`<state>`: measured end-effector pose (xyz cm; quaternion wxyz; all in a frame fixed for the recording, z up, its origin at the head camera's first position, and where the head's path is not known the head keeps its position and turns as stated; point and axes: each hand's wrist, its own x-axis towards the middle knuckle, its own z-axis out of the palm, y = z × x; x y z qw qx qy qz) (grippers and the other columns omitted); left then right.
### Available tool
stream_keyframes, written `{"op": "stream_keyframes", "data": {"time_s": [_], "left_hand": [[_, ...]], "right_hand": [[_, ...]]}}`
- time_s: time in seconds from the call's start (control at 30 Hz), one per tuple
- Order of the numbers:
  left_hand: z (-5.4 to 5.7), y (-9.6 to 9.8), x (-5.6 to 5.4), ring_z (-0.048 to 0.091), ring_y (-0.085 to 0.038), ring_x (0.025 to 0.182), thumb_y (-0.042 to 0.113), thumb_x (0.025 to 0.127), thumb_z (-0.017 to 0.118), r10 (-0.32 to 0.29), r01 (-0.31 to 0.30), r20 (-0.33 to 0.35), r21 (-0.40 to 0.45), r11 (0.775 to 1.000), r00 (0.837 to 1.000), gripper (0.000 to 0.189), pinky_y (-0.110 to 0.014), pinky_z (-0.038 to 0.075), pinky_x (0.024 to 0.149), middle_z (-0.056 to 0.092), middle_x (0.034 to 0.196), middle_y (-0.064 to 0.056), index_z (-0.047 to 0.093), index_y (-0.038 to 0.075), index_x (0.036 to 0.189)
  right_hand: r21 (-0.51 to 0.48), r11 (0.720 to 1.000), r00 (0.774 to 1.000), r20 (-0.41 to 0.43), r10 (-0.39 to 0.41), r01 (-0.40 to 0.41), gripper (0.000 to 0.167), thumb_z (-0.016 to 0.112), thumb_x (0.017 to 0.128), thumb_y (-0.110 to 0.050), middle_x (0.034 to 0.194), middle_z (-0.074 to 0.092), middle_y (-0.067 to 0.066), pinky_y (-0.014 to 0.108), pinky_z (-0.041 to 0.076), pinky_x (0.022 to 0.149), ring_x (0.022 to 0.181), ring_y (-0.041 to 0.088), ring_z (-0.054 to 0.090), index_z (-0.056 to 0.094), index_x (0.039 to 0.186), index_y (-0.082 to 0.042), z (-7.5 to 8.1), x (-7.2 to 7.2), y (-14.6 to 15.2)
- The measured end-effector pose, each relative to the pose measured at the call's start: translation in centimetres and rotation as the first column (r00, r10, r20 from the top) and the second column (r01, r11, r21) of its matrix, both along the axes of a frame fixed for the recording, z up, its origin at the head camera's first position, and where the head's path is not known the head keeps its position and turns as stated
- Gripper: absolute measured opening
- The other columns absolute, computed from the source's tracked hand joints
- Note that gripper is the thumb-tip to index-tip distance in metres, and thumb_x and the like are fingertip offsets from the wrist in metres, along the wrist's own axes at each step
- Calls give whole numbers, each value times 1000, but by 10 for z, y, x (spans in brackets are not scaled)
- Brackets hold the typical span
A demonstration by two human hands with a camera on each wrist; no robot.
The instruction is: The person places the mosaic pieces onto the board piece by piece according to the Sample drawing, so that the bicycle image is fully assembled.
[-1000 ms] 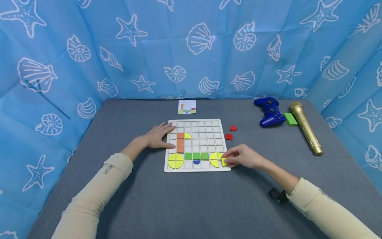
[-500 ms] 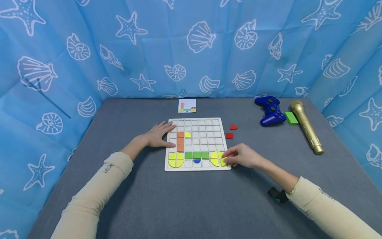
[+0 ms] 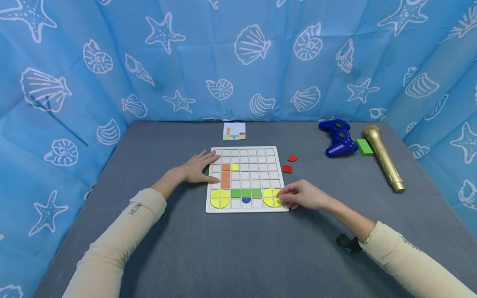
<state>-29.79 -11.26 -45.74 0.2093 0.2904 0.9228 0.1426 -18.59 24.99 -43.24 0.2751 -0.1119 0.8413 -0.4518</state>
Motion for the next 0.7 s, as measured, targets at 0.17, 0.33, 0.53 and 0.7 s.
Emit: {"op": "stream_keyframes", "data": {"time_s": [0.17,0.33,0.53,0.7], "left_hand": [[-1,0,-1,-3,-31,144,64,84,59,3,-3,-2,-7,1000,1000,94,-51,0,113,4,159,-4,15,22,155],[-1,0,-1,-3,-31,144,65,83,59,6,-6,-4,-7,1000,1000,94,-51,0,113,4,159,-3,15,22,155],[-1,0,0,-3,-31,144,65,83,59,6,-6,1,0,1000,1000,95,-51,0,113,5,159,-4,15,22,155],[0,-1,1,-4,-30,144,65,83,60,8,-8,2,3,1000,1000,95,-51,0,113,4,159,-4,15,22,155]], "right_hand": [[-47,999,998,61,0,3,28,61,95,-20,85,68,10,35,55,68,75,21,63,65,111,3,1,0,1],[-121,992,977,211,-19,46,37,60,96,-23,96,68,14,35,55,75,83,23,64,60,121,5,3,-4,10],[-207,964,944,314,-97,168,50,56,99,-26,112,64,17,35,51,88,97,22,63,48,133,10,5,-21,36],[-230,914,935,208,-289,334,48,50,102,-21,124,58,22,35,47,93,103,17,62,41,138,10,6,-41,53]]}}
